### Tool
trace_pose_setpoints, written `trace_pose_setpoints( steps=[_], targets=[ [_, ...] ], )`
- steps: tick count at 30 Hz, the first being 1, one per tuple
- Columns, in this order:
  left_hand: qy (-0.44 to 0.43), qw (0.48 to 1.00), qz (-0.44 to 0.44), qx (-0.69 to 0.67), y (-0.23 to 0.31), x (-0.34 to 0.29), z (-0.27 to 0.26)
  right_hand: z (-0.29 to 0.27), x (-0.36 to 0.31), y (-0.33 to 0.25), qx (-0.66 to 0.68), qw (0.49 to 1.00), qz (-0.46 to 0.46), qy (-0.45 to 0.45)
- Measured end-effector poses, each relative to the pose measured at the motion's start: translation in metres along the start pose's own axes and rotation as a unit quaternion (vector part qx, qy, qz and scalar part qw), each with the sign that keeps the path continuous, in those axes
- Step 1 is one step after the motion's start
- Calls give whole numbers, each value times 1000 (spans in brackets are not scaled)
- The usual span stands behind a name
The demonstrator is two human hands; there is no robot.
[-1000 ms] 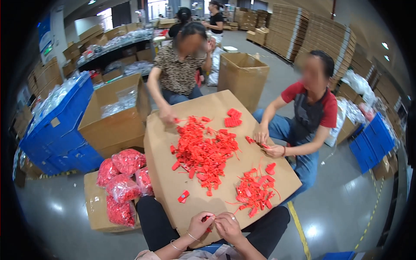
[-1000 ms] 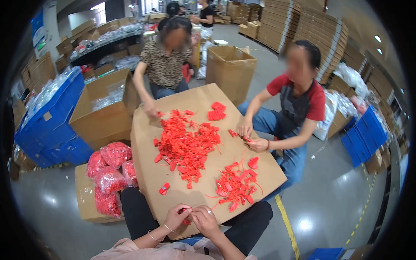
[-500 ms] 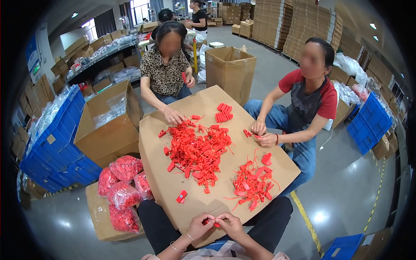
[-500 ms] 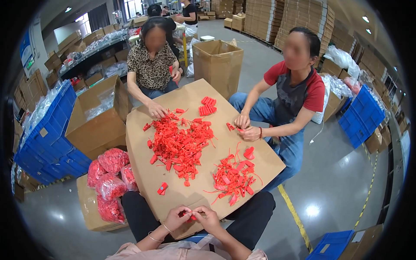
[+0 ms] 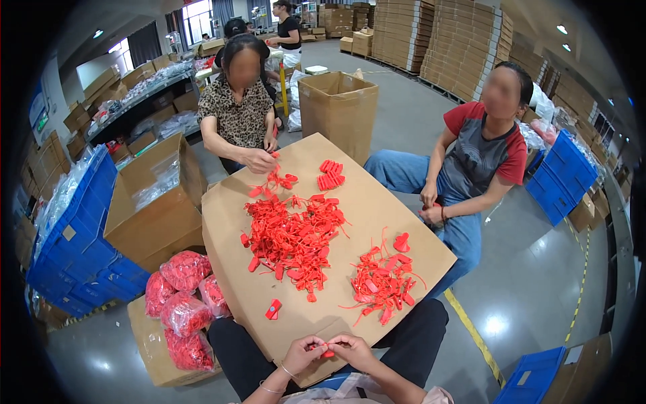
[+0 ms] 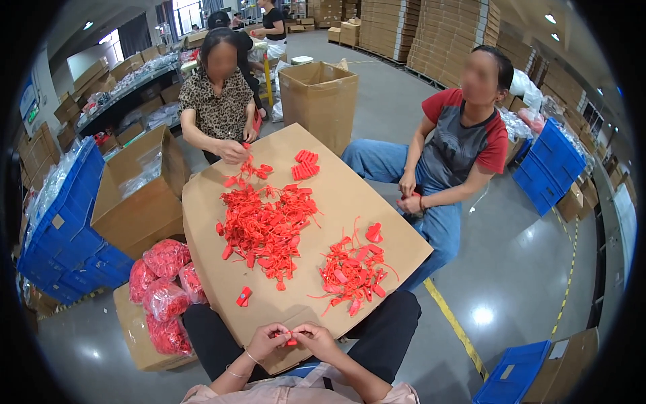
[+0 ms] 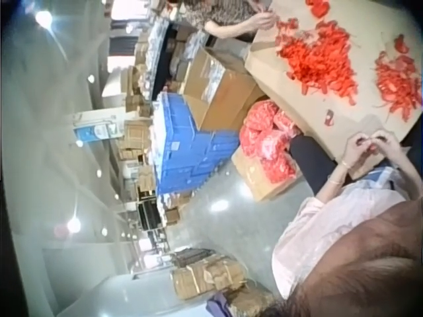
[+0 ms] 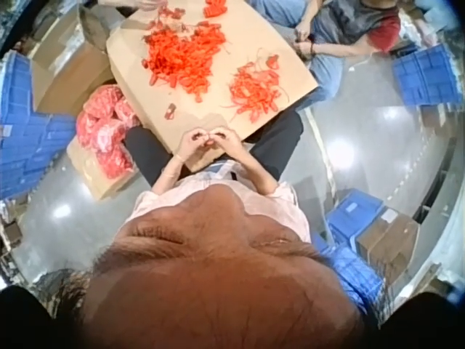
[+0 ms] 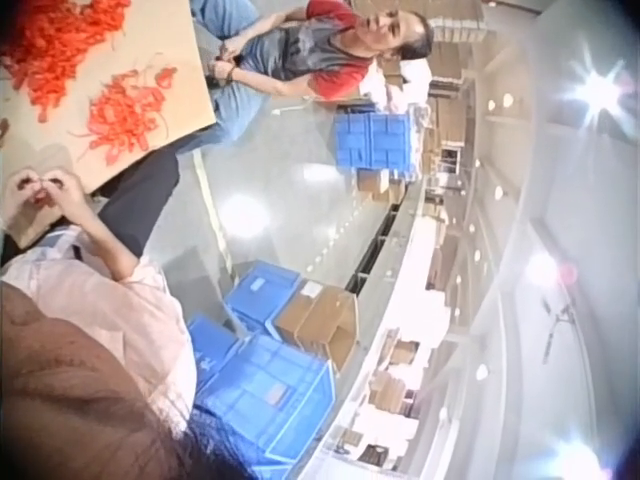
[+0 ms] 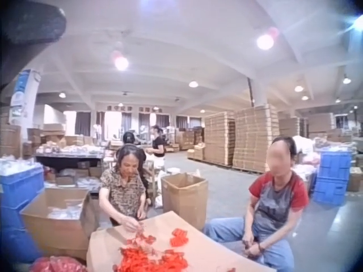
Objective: Attaching red plastic tags to strings at a factory workstation.
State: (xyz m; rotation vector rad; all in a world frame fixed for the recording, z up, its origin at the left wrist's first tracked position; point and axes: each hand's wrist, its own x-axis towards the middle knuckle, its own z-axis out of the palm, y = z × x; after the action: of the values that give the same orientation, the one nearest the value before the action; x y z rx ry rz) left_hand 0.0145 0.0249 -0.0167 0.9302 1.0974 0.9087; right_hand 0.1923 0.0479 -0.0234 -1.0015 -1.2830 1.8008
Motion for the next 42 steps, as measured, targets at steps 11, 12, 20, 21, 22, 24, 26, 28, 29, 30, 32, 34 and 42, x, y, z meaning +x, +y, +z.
trace_pose_setpoints(
  steps=[11,12,20,21,22,24,26,28,29,30,32,34,42],
  targets=[
    [124,983,72,114,-7,2,8,12,4,-8,-308,918,-244,57],
    [144,976,79,141,-5,2,10,12,4,-9,-295,929,-216,53],
    [65,994,48,77,-2,1,-3,8,4,-17,-153,988,-37,2],
    [57,995,33,69,0,-2,-3,8,3,-17,-133,991,-31,1],
    [49,997,18,61,2,-4,-3,9,1,-14,-113,993,-24,1],
    [34,997,22,60,6,-3,-3,8,3,-2,-9,1000,-2,-2],
    [22,998,24,57,8,-4,-3,8,2,-3,-14,1000,-10,-13],
    [3,1000,-24,7,9,-4,-6,9,1,-6,-66,998,-24,-2],
    [2,1000,-26,7,8,-4,-8,10,1,-7,-118,992,-38,7],
    [-4,998,-49,-28,6,-2,-10,11,1,-7,-117,992,-37,8],
    [-10,995,-72,-62,5,-2,-10,12,1,-6,-157,987,-41,7],
    [-29,993,-99,-60,10,-2,-5,12,2,1,-140,989,-35,19],
    [-45,986,-107,-116,9,-2,2,16,4,10,97,995,16,23]
  ],
)
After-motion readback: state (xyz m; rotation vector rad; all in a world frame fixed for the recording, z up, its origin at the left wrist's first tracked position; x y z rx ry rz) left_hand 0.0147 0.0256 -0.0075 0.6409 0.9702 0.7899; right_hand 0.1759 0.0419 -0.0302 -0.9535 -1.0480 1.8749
